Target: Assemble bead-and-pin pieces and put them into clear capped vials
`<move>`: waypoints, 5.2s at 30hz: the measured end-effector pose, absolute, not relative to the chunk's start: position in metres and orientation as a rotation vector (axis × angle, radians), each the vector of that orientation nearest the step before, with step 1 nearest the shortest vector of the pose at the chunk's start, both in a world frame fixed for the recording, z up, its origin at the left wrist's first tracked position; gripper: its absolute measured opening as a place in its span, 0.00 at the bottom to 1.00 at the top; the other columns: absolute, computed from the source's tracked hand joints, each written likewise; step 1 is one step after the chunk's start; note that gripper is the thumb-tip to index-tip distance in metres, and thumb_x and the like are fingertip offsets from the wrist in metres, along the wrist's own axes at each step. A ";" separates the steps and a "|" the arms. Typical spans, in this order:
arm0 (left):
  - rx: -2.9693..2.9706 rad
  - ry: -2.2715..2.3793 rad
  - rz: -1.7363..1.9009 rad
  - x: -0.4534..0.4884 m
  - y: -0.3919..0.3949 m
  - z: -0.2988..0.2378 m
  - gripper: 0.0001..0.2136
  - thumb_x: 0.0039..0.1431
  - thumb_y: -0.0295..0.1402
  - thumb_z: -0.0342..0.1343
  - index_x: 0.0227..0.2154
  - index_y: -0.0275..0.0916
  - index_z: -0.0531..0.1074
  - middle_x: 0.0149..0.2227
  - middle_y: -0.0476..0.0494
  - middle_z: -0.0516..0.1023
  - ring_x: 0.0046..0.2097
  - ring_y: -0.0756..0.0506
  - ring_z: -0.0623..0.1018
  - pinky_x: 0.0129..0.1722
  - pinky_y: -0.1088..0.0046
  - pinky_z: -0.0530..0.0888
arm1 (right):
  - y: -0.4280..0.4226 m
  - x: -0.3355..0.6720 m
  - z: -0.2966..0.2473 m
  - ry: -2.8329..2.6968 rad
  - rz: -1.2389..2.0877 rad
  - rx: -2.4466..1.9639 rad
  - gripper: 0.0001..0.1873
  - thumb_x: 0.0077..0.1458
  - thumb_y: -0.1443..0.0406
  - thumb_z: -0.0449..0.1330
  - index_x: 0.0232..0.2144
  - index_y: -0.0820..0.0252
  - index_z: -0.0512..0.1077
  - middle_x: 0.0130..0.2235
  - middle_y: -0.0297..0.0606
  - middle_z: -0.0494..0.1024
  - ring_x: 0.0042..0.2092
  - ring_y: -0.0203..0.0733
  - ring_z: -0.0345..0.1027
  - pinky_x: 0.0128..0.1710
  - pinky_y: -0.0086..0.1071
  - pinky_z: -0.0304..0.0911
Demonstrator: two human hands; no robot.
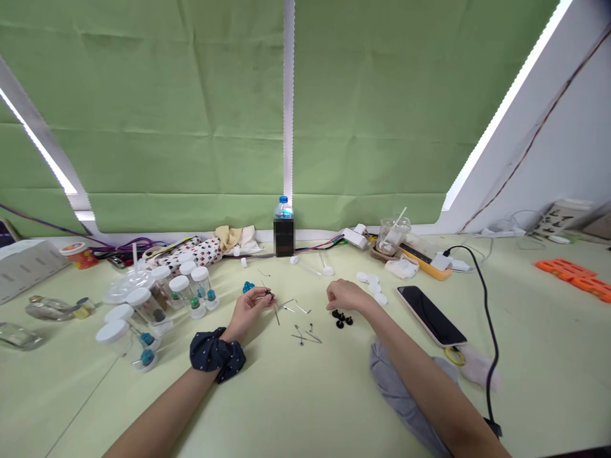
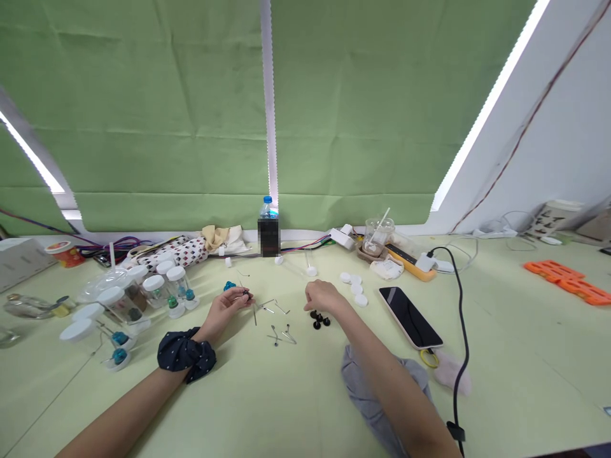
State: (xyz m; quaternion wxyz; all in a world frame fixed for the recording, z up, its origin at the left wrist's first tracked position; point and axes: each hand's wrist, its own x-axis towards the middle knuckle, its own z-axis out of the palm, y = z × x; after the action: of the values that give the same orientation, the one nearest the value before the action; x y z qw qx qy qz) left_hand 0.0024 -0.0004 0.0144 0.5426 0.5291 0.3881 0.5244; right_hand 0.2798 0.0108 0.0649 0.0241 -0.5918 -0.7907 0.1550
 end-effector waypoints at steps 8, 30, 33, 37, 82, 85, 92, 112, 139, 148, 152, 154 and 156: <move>1.216 0.897 1.231 0.000 0.000 0.012 0.16 0.46 0.39 0.62 0.36 0.34 0.72 0.36 0.41 0.77 0.38 0.41 0.79 0.44 0.61 0.73 | 0.007 0.273 0.066 -2.646 0.494 -1.864 0.07 0.32 0.72 0.66 0.19 0.60 0.73 0.29 0.38 0.76 0.32 0.42 0.69 0.27 0.27 0.53; 1.111 0.756 1.133 -0.003 0.006 0.009 0.12 0.44 0.31 0.65 0.34 0.36 0.75 0.37 0.39 0.79 0.41 0.44 0.77 0.44 0.65 0.70 | -0.002 0.215 0.028 -1.646 1.442 -0.853 0.14 0.44 0.58 0.63 0.29 0.62 0.67 0.24 0.33 0.72 0.30 0.38 0.72 0.34 0.32 0.66; 1.174 0.746 1.102 -0.003 0.007 0.009 0.11 0.44 0.30 0.64 0.33 0.36 0.76 0.36 0.40 0.79 0.40 0.44 0.76 0.45 0.65 0.70 | -0.007 0.209 0.026 -1.629 1.535 -0.766 0.15 0.43 0.59 0.65 0.31 0.63 0.69 0.26 0.34 0.73 0.32 0.38 0.71 0.37 0.33 0.66; 1.243 0.739 1.068 -0.002 0.008 0.008 0.09 0.45 0.29 0.64 0.33 0.36 0.76 0.36 0.41 0.79 0.39 0.45 0.76 0.44 0.67 0.69 | -0.011 0.208 0.029 -1.663 1.553 -0.738 0.15 0.44 0.58 0.64 0.31 0.63 0.70 0.29 0.35 0.73 0.34 0.37 0.71 0.39 0.34 0.65; 1.276 0.796 1.155 0.001 0.003 0.007 0.08 0.43 0.29 0.64 0.30 0.35 0.76 0.39 0.41 0.77 0.37 0.43 0.78 0.44 0.61 0.73 | -0.002 0.200 0.007 -1.400 1.370 -0.867 0.16 0.44 0.60 0.65 0.35 0.61 0.70 0.32 0.36 0.74 0.34 0.38 0.70 0.39 0.34 0.65; 1.280 0.836 1.149 0.000 0.003 0.008 0.09 0.43 0.30 0.65 0.30 0.34 0.76 0.38 0.39 0.78 0.37 0.42 0.79 0.44 0.60 0.73 | -0.002 0.200 0.007 -1.399 1.380 -0.865 0.17 0.42 0.60 0.66 0.35 0.62 0.71 0.33 0.37 0.74 0.36 0.39 0.70 0.40 0.35 0.65; 1.258 0.881 1.109 -0.002 0.004 0.006 0.12 0.43 0.31 0.65 0.33 0.33 0.75 0.34 0.38 0.80 0.37 0.40 0.79 0.44 0.59 0.72 | -0.004 0.200 0.010 -1.430 1.379 -0.911 0.20 0.41 0.58 0.66 0.36 0.63 0.72 0.33 0.38 0.74 0.35 0.38 0.69 0.35 0.32 0.66; 1.218 0.848 1.129 -0.001 0.006 0.003 0.12 0.38 0.32 0.68 0.27 0.33 0.77 0.35 0.38 0.80 0.35 0.41 0.79 0.43 0.60 0.73 | -0.007 0.202 0.012 -1.521 1.440 -1.038 0.22 0.45 0.49 0.60 0.28 0.65 0.71 0.25 0.35 0.72 0.22 0.30 0.62 0.19 0.24 0.57; 1.267 0.849 1.132 -0.001 0.005 0.005 0.10 0.39 0.32 0.67 0.27 0.33 0.77 0.36 0.37 0.79 0.37 0.41 0.78 0.44 0.59 0.73 | -0.005 0.202 0.013 -1.615 1.470 -1.056 0.23 0.49 0.47 0.56 0.27 0.63 0.69 0.24 0.35 0.72 0.20 0.27 0.57 0.17 0.22 0.51; 1.296 0.813 1.092 0.000 0.003 0.008 0.10 0.39 0.32 0.67 0.26 0.33 0.78 0.36 0.38 0.79 0.37 0.43 0.78 0.43 0.62 0.73 | -0.005 0.201 0.013 -1.567 1.442 -1.029 0.21 0.50 0.48 0.56 0.30 0.61 0.66 0.23 0.32 0.71 0.18 0.27 0.54 0.16 0.22 0.49; 1.313 0.815 1.086 0.000 0.004 0.006 0.09 0.40 0.31 0.67 0.27 0.33 0.78 0.37 0.38 0.79 0.38 0.43 0.78 0.44 0.63 0.73 | -0.005 0.199 0.014 -1.561 1.440 -1.005 0.21 0.51 0.48 0.55 0.27 0.61 0.65 0.22 0.31 0.71 0.18 0.27 0.54 0.17 0.22 0.48; 1.304 0.833 1.108 -0.001 0.005 0.004 0.10 0.40 0.32 0.67 0.27 0.34 0.77 0.37 0.38 0.79 0.38 0.42 0.78 0.44 0.63 0.73 | -0.006 0.199 0.014 -1.558 1.447 -1.001 0.22 0.51 0.47 0.54 0.26 0.61 0.65 0.22 0.32 0.71 0.18 0.27 0.54 0.17 0.22 0.49; 1.291 0.855 1.135 -0.001 0.006 0.003 0.10 0.39 0.32 0.67 0.27 0.34 0.77 0.37 0.38 0.79 0.38 0.42 0.78 0.44 0.62 0.73 | -0.006 0.199 0.014 -1.561 1.453 -1.001 0.22 0.51 0.47 0.54 0.26 0.61 0.66 0.23 0.32 0.71 0.19 0.27 0.54 0.17 0.23 0.49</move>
State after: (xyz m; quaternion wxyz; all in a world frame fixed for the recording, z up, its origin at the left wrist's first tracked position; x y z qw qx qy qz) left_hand -0.0014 0.0061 0.0028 0.5735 0.5510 0.3646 0.4843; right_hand 0.1992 -0.0062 0.0137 0.3828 -0.3927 -0.6120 0.5698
